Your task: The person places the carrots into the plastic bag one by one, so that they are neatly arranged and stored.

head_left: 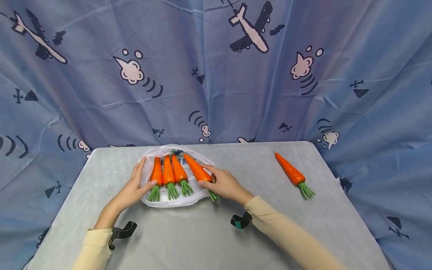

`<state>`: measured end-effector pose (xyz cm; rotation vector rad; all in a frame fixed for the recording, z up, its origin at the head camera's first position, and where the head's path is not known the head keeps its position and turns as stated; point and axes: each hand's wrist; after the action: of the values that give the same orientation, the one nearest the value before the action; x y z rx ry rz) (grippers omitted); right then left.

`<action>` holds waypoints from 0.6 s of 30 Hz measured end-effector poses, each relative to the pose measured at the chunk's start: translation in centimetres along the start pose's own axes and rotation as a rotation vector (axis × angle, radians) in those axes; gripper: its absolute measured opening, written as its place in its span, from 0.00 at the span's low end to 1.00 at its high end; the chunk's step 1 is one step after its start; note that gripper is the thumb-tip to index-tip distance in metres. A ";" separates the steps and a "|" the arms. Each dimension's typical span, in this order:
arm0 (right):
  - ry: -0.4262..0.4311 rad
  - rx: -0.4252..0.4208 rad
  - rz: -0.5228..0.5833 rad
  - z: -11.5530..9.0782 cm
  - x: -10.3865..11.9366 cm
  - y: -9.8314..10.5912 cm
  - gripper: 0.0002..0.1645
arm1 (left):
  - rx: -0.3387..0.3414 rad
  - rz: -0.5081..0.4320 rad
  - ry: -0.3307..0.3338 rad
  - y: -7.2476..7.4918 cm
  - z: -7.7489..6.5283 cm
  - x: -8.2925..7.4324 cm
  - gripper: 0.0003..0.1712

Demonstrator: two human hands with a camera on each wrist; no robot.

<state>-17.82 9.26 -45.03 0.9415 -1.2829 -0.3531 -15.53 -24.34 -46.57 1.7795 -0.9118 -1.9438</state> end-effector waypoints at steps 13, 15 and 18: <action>-0.010 0.009 -0.051 1.9 0.4 -1.2 0.41 | -0.007 0.007 0.002 -0.1 0.0 -0.3 0.58; -0.017 0.012 -0.064 2.1 0.5 -1.4 0.41 | -0.004 0.005 0.005 -0.1 0.0 -0.3 0.58; -0.024 0.008 -0.093 2.4 0.7 -1.5 0.40 | -0.001 0.005 0.008 -0.1 0.0 -0.3 0.58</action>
<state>-19.46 6.91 -45.68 1.0084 -1.2663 -0.4329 -15.47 -24.12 -46.42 1.7814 -0.9111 -1.9327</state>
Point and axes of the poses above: each hand's wrist, its own z-axis towards the middle knuckle, its own y-axis out of the back of the hand, x = y × z, and after that the axes turned 2 degrees about -x, right-handed
